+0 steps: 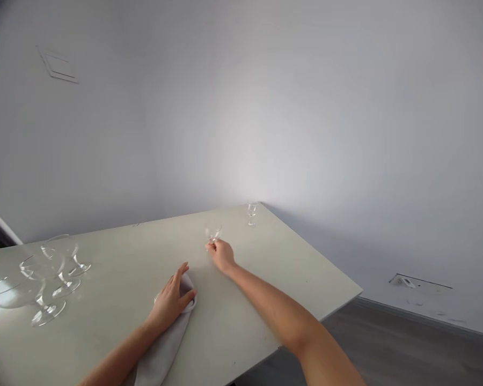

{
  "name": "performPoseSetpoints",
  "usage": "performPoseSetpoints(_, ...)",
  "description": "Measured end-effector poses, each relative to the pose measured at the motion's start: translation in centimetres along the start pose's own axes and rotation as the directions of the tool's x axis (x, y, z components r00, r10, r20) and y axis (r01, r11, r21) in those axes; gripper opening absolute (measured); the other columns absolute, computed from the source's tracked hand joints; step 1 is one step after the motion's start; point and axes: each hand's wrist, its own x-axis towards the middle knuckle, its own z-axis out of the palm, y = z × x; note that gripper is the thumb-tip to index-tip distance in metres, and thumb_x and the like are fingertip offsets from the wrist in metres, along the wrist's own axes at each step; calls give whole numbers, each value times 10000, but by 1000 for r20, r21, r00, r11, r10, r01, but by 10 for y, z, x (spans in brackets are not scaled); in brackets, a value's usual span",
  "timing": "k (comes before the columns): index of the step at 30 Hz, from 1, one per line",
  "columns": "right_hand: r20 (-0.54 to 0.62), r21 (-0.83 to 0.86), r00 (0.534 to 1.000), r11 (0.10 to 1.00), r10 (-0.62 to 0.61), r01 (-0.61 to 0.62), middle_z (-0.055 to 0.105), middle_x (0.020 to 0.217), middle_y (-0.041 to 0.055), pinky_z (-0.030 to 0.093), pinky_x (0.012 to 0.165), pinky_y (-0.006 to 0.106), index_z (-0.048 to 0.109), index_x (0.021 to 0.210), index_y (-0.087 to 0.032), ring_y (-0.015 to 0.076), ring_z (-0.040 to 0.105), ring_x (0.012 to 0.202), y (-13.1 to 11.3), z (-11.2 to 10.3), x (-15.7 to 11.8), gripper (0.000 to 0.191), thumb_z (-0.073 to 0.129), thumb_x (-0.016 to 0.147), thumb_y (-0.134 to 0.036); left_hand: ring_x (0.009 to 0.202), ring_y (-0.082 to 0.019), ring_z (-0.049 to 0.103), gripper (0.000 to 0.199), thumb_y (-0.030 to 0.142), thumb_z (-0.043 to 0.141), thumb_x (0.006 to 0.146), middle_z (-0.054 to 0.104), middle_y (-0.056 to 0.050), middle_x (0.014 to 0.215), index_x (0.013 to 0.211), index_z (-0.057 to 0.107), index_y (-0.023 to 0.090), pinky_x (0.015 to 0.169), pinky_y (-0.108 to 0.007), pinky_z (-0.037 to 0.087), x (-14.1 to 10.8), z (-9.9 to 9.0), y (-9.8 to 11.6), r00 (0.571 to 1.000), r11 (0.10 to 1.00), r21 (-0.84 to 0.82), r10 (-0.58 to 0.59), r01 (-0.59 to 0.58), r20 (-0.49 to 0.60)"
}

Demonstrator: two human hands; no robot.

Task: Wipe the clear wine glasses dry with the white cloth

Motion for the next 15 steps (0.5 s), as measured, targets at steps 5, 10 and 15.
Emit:
performPoseSetpoints(5,-132,-203,949,929,288,-310,637,793,70,416,700,294,627,809,-163,201,574,807,53,-33,51,205,456,810,-277,1142,-195,428,430,349,423,777,467,-19,1245,1200,396,281,915,-347,348,0,1,-3,997,996,93,-23,16,76)
performPoseSetpoints(10,-147,-270,900,858,411,-436,583,1004,65,458,762,338,570,995,-169,174,560,886,79,-41,78,217,470,851,-297,1081,-181,470,379,316,422,770,515,-9,1177,1147,442,280,893,-322,359,0,-1,-1,996,996,87,-26,18,84)
performPoseSetpoints(15,-163,-265,881,840,445,-473,522,1116,74,467,782,379,500,1108,-165,176,544,929,86,-41,96,291,478,853,-306,1073,-175,476,386,289,444,755,527,-1,1158,1140,450,288,889,-307,362,0,-2,-1,995,996,87,-5,-3,98)
